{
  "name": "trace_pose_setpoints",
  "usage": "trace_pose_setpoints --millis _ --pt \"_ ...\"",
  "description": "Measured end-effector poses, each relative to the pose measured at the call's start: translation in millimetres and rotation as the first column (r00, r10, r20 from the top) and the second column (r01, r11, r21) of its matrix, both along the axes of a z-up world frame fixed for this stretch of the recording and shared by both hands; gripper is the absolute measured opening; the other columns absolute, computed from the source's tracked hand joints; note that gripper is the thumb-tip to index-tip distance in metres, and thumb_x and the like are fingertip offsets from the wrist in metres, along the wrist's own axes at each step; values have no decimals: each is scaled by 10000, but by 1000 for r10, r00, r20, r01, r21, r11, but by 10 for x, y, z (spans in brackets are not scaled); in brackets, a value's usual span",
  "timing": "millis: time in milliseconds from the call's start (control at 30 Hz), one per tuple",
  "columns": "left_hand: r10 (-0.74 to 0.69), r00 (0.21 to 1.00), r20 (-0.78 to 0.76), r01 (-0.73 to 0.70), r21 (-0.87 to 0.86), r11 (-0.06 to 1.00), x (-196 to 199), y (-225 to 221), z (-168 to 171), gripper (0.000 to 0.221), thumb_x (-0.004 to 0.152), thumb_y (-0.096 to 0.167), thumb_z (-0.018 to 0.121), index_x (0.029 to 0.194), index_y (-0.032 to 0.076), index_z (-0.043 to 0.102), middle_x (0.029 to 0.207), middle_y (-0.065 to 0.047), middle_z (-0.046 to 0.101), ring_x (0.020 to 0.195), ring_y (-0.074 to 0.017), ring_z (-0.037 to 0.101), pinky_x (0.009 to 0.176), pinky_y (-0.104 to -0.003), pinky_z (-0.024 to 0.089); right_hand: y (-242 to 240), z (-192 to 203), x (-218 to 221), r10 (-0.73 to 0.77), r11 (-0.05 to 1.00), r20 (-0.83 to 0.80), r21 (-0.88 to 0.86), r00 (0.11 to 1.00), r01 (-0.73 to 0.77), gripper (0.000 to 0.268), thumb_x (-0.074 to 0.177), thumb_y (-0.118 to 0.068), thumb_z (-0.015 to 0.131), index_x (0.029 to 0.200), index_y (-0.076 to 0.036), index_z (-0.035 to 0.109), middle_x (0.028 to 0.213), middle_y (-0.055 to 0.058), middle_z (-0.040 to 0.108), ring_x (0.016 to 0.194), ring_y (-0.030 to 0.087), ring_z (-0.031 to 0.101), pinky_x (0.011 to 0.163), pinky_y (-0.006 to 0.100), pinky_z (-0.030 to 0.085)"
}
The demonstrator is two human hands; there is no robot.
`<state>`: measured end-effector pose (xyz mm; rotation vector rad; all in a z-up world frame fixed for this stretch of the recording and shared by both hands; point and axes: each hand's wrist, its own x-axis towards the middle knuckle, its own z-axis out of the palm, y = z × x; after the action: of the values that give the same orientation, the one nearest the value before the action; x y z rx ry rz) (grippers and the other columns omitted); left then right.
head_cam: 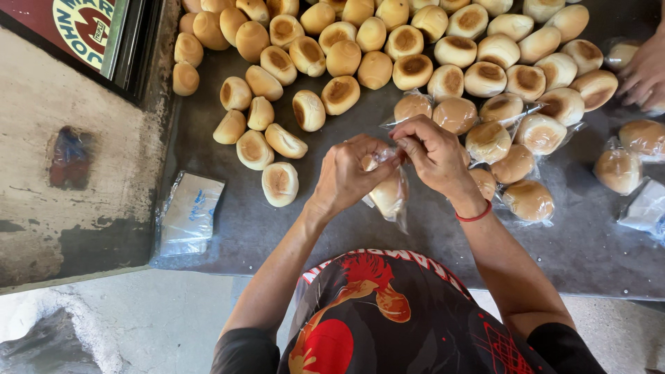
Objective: The person puts individual bread rolls into plastic bags by hand and seals each bag by twisting the top.
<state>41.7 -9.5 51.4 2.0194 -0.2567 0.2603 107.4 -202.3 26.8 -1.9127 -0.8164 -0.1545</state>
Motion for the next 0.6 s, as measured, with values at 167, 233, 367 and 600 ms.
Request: trace_pose_setpoints --millis 167,233,367,600 --pt "102 971 217 -165 296 941 -30 37 21 172 866 284 791 966 144 786 854 -51 727 763 -290 714 716 -414 553 -15 -16 -7 288 908 -363 398 886 -132 170 1057 -29 557 1226 -21 577 1347 70 617 953 101 683 782 244 565" --pt "172 975 138 -204 267 942 -10 49 -32 198 866 312 808 965 142 788 898 -70 741 771 -307 718 659 -412 556 14 7 -15 292 928 -237 306 927 -214 237 1037 -26 583 1272 -11 569 1364 99 590 989 107 685 814 249 571" --pt "228 962 153 -255 194 947 -36 54 -90 207 879 284 785 1015 127 781 929 -86 738 778 -308 718 650 -396 558 52 -133 -106 187 982 -50 36 981 -186 379 957 -28 669 1329 -10 597 1301 119 638 957 129 663 769 264 552" --pt "98 986 -132 -109 -80 991 -115 224 -55 304 835 242 847 1066 76 738 779 -67 731 663 -112 635 619 -285 543 -22 -608 -146 67 996 -372 83 926 -39 176 1003 -75 732 1176 -50 715 1064 95 757 893 141 687 748 276 560"
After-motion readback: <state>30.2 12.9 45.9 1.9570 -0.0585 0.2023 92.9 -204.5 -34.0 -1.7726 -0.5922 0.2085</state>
